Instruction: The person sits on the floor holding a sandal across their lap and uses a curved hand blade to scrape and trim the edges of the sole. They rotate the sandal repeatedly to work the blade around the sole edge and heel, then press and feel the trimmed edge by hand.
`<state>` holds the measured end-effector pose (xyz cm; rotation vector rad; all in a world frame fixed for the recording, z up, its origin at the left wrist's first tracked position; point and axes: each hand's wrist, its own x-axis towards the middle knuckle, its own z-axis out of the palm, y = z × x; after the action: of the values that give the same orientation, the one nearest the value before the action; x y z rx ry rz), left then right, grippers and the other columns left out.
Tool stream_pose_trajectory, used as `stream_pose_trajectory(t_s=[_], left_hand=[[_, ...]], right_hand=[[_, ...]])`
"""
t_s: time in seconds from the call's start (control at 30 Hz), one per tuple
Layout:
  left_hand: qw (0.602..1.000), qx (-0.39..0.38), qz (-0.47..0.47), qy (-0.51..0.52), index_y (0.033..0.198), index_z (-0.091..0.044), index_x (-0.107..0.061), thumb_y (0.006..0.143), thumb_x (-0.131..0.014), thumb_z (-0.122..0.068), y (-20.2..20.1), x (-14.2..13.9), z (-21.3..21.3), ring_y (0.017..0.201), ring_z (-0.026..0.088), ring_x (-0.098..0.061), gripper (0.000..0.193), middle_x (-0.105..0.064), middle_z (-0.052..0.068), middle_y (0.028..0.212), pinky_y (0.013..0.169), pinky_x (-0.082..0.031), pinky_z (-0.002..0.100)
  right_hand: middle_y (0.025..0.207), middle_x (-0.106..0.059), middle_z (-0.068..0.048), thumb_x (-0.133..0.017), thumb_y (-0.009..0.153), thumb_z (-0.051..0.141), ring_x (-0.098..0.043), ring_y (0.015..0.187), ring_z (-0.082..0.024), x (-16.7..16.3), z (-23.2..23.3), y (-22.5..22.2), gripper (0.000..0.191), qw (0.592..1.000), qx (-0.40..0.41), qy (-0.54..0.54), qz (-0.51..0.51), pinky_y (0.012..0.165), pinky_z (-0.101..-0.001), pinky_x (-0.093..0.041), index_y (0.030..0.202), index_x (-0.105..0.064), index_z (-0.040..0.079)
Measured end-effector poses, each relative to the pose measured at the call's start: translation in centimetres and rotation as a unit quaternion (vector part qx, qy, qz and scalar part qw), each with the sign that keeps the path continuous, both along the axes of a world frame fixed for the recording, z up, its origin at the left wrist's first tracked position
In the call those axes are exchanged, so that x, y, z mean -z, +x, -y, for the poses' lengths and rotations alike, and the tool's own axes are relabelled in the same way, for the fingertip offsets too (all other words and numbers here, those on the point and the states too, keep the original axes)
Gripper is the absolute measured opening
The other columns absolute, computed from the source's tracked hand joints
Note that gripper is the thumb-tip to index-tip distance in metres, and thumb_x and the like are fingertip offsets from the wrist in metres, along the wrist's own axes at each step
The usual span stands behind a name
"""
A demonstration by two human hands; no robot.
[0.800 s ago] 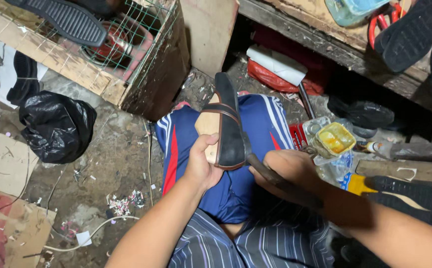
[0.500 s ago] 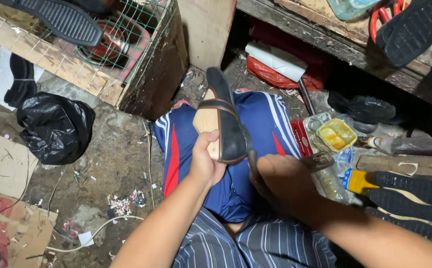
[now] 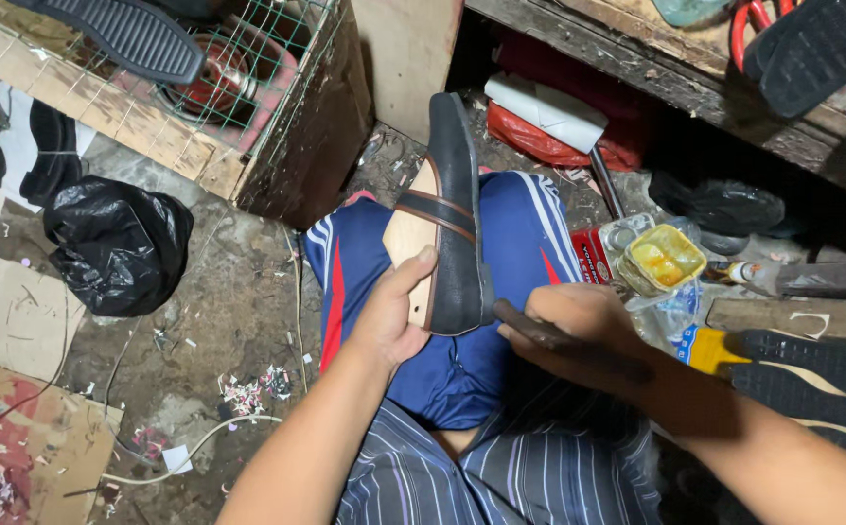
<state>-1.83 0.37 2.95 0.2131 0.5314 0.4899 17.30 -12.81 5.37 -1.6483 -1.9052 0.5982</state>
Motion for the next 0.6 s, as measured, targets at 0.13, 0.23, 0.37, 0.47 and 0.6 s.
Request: stream_pose_trajectory(t_s=[0.13,0.23,0.37,0.47,0.6], left_hand=[[1.000,-0.014,-0.021,0.013,0.130,0.002,-0.060,0.096,-0.065,-0.019,0.5,0.2,-0.6,0.096,0.022,-0.073,0.040,-0.072,0.013,0.111,0.086,-0.060,0.038],[0.999,0.002,-0.015,0.032,0.129,0.003,-0.060,0.096,-0.065,-0.020,0.8,0.3,-1.7,0.095,0.023,-0.073,0.040,-0.072,0.014,0.110,0.086,-0.060,0.040],[0.998,0.011,-0.043,0.036,0.128,0.004,-0.061,0.094,-0.065,-0.021,1.8,0.2,-3.5,0.093,0.024,-0.074,0.042,-0.073,0.015,0.108,0.084,-0.061,0.039],[0.997,0.013,-0.063,0.045,0.127,0.004,-0.061,0.093,-0.065,-0.020,2.1,-0.3,-3.6,0.092,0.024,-0.074,0.042,-0.073,0.015,0.108,0.082,-0.061,0.039],[0.997,0.007,-0.045,0.069,0.130,0.002,-0.059,0.094,-0.067,-0.018,0.9,-0.3,-2.2,0.094,0.022,-0.073,0.042,-0.071,0.014,0.110,0.084,-0.060,0.038]], right_hand=[[0.056,-0.053,-0.011,-0.083,0.075,0.026,-0.059,0.055,-0.037,1.0,-1.1,0.2,0.037,1.000,-0.005,-0.006,0.027,0.049,-0.0476,-0.043,0.063,-0.052,0.010],[0.058,-0.053,-0.011,-0.082,0.078,0.026,-0.059,0.056,-0.036,1.5,-2.8,1.1,0.038,0.999,-0.048,0.007,0.019,0.049,-0.0468,-0.042,0.064,-0.051,0.010],[0.055,-0.053,-0.009,-0.083,0.076,0.025,-0.059,0.050,-0.032,1.8,-5.3,2.0,0.037,0.996,-0.083,-0.007,-0.019,0.045,-0.0429,-0.043,0.064,-0.051,0.010],[0.059,-0.054,-0.009,-0.081,0.078,0.022,-0.060,0.051,-0.030,1.6,-5.7,1.9,0.029,0.995,-0.100,0.007,-0.010,0.044,-0.0416,-0.043,0.071,-0.056,0.009],[0.056,-0.055,-0.007,-0.080,0.080,0.024,-0.061,0.047,-0.026,1.5,-3.8,1.0,0.028,0.998,-0.048,-0.036,-0.027,0.043,-0.0408,-0.043,0.069,-0.059,0.010]])
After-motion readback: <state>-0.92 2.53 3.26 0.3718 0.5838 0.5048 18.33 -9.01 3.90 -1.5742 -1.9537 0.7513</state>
